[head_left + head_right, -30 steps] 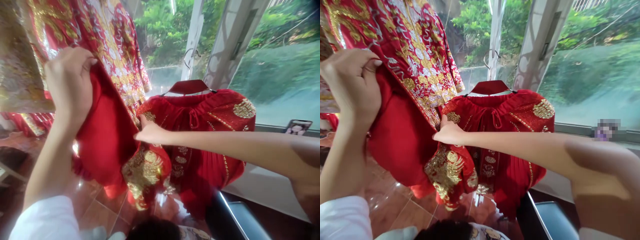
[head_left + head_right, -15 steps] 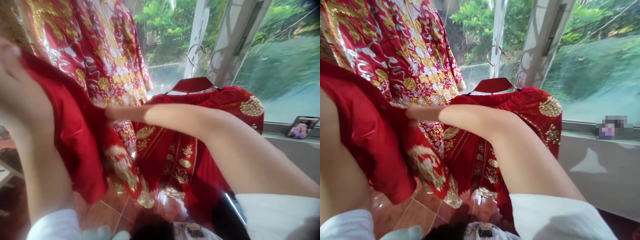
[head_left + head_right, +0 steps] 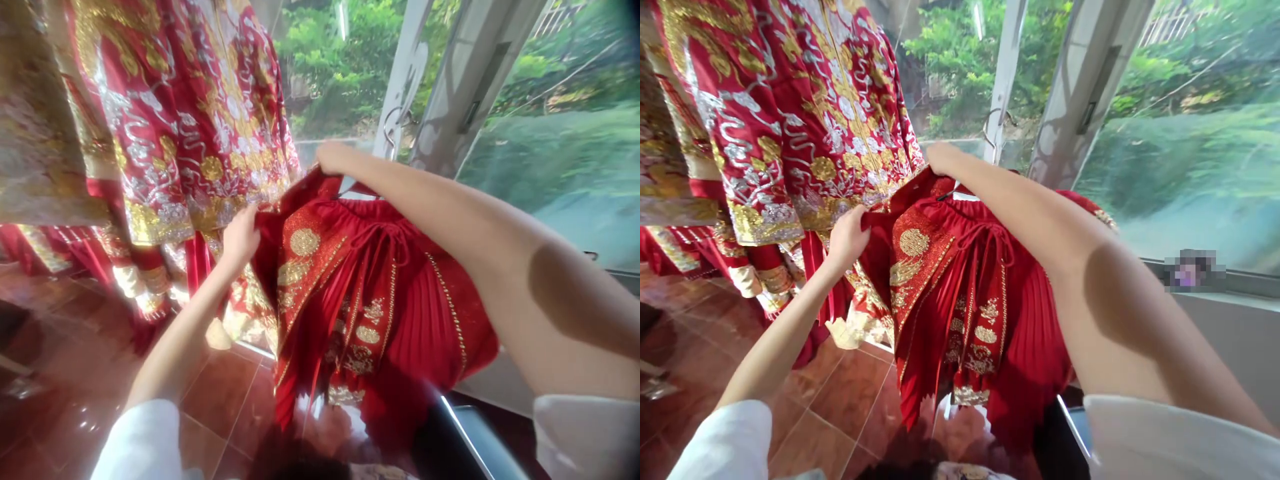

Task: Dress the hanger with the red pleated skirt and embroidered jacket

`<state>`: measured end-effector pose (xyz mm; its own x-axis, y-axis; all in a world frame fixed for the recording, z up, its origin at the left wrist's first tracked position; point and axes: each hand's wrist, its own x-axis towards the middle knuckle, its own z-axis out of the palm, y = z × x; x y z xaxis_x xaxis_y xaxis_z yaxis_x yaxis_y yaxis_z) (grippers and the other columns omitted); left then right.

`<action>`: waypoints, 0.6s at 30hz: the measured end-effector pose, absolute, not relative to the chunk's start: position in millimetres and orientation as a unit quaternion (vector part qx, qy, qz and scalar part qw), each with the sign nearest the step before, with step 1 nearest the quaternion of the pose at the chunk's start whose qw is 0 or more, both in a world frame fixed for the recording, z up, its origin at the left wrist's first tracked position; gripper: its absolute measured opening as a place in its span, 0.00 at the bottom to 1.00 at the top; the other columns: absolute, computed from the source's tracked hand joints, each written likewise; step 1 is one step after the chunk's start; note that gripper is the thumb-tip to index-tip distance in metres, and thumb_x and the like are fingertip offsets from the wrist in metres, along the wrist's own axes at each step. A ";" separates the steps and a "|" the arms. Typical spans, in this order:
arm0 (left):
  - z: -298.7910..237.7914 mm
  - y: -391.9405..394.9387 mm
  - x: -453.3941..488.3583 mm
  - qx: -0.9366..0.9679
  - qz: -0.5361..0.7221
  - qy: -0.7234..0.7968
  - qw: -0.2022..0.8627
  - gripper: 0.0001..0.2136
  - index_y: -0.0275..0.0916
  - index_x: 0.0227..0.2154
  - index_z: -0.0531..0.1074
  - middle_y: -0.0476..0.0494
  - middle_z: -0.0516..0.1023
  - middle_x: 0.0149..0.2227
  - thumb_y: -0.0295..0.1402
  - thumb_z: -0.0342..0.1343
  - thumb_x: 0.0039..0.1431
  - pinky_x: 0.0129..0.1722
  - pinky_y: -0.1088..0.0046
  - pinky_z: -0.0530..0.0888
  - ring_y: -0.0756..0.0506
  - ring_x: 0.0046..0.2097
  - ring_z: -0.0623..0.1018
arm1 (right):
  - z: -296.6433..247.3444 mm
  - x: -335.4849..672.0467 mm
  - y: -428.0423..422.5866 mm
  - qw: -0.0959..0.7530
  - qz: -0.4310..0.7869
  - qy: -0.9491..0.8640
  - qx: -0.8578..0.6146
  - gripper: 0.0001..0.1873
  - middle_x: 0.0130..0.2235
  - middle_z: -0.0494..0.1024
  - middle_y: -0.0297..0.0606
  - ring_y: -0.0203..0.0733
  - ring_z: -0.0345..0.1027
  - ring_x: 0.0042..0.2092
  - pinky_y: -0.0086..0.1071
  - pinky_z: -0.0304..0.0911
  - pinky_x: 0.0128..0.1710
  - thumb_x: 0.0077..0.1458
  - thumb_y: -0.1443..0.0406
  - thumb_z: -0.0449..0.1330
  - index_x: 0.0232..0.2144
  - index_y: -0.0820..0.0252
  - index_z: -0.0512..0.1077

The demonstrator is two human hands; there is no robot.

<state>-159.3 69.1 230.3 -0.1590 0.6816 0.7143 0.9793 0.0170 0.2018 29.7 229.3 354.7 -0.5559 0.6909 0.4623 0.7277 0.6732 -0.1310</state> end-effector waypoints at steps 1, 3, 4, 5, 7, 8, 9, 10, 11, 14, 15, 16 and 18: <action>234.8 75.4 -160.7 -0.597 -0.376 -0.677 0.211 0.11 0.39 0.39 0.70 0.38 0.78 0.38 0.22 0.50 0.54 0.43 0.57 0.75 0.36 0.42 0.79 | 351.6 30.9 226.0 0.255 -0.067 -0.863 -0.430 0.07 0.35 0.76 0.51 0.52 0.68 0.49 0.42 0.60 0.49 0.53 0.72 0.58 0.34 0.68 0.75; 247.6 76.6 -149.0 -0.561 -0.467 -0.648 0.217 0.10 0.39 0.37 0.69 0.40 0.78 0.36 0.22 0.51 0.53 0.45 0.57 0.74 0.37 0.41 0.78 | 355.8 35.7 214.2 0.285 -0.137 -0.827 -0.464 0.10 0.39 0.77 0.52 0.52 0.68 0.50 0.42 0.60 0.48 0.56 0.73 0.55 0.37 0.67 0.75; 253.2 73.4 -135.7 -0.550 -0.506 -0.625 0.224 0.10 0.40 0.37 0.69 0.41 0.77 0.36 0.22 0.51 0.53 0.46 0.57 0.74 0.38 0.41 0.78 | 361.8 40.2 206.7 0.299 -0.165 -0.814 -0.470 0.11 0.41 0.77 0.53 0.52 0.68 0.50 0.42 0.60 0.48 0.57 0.73 0.53 0.38 0.67 0.75; 256.9 69.4 -118.4 -0.546 -0.536 -0.601 0.231 0.10 0.40 0.38 0.68 0.42 0.77 0.36 0.22 0.51 0.53 0.46 0.58 0.74 0.39 0.41 0.78 | 368.9 46.3 199.1 0.307 -0.187 -0.806 -0.471 0.12 0.42 0.77 0.53 0.53 0.67 0.51 0.42 0.59 0.48 0.58 0.73 0.52 0.38 0.67 0.76; 256.4 65.0 -79.0 -0.574 -0.549 -0.563 0.227 0.12 0.41 0.40 0.68 0.41 0.77 0.40 0.22 0.51 0.56 0.45 0.60 0.75 0.40 0.42 0.78 | 381.3 62.1 186.7 0.294 -0.227 -0.799 -0.473 0.14 0.44 0.77 0.53 0.53 0.67 0.52 0.41 0.58 0.46 0.58 0.74 0.50 0.38 0.69 0.76; 252.7 66.3 -60.8 -0.594 -0.540 -0.556 0.215 0.12 0.41 0.42 0.67 0.39 0.77 0.43 0.21 0.49 0.57 0.45 0.60 0.75 0.40 0.42 0.78 | 384.7 70.6 183.2 0.273 -0.247 -0.801 -0.472 0.15 0.44 0.77 0.53 0.53 0.67 0.52 0.41 0.57 0.46 0.57 0.74 0.50 0.38 0.69 0.76; 247.4 70.4 -45.6 -0.612 -0.526 -0.558 0.195 0.12 0.41 0.43 0.67 0.38 0.76 0.45 0.21 0.48 0.59 0.44 0.60 0.75 0.40 0.42 0.78 | 385.5 78.8 182.0 0.245 -0.260 -0.808 -0.468 0.14 0.44 0.77 0.52 0.54 0.67 0.51 0.41 0.57 0.45 0.56 0.74 0.51 0.38 0.69 0.77; 241.3 76.7 -34.5 -0.622 -0.516 -0.562 0.175 0.12 0.40 0.44 0.67 0.36 0.76 0.46 0.21 0.47 0.60 0.44 0.60 0.75 0.40 0.43 0.78 | 383.7 86.1 183.1 0.219 -0.266 -0.818 -0.460 0.13 0.43 0.77 0.51 0.54 0.68 0.51 0.41 0.56 0.45 0.54 0.73 0.52 0.37 0.68 0.77; 235.4 84.5 -27.3 -0.626 -0.513 -0.566 0.158 0.11 0.40 0.44 0.66 0.35 0.76 0.47 0.22 0.47 0.61 0.44 0.59 0.75 0.39 0.43 0.79 | 379.8 92.2 186.2 0.199 -0.262 -0.830 -0.450 0.11 0.41 0.78 0.50 0.54 0.68 0.50 0.42 0.56 0.45 0.53 0.72 0.54 0.35 0.66 0.77; 224.9 108.9 -21.3 -0.624 -0.536 -0.552 0.138 0.10 0.39 0.46 0.65 0.34 0.75 0.48 0.25 0.48 0.63 0.47 0.58 0.74 0.38 0.48 0.78 | 361.9 103.1 199.3 0.190 -0.200 -0.864 -0.420 0.06 0.35 0.78 0.46 0.55 0.66 0.50 0.45 0.56 0.47 0.49 0.69 0.59 0.30 0.61 0.76; 225.1 115.3 -20.3 -0.626 -0.548 -0.538 0.136 0.11 0.40 0.47 0.65 0.34 0.75 0.49 0.25 0.48 0.63 0.49 0.58 0.74 0.38 0.49 0.77 | 356.5 104.8 202.6 0.199 -0.176 -0.873 -0.409 0.06 0.34 0.78 0.45 0.55 0.65 0.51 0.46 0.55 0.48 0.49 0.69 0.59 0.30 0.60 0.75; 227.2 120.5 -17.9 -0.631 -0.559 -0.521 0.133 0.11 0.41 0.48 0.65 0.35 0.75 0.49 0.25 0.48 0.63 0.50 0.58 0.74 0.39 0.50 0.76 | 352.3 106.0 204.3 0.206 -0.162 -0.879 -0.399 0.06 0.34 0.78 0.45 0.54 0.64 0.51 0.47 0.54 0.49 0.48 0.68 0.58 0.30 0.59 0.75; 235.0 127.6 -8.9 -0.650 -0.571 -0.486 0.123 0.13 0.42 0.49 0.65 0.37 0.75 0.50 0.25 0.46 0.64 0.52 0.59 0.73 0.41 0.52 0.75 | 348.1 107.3 202.9 0.210 -0.170 -0.882 -0.385 0.07 0.33 0.78 0.45 0.54 0.64 0.51 0.48 0.53 0.50 0.49 0.66 0.58 0.31 0.59 0.75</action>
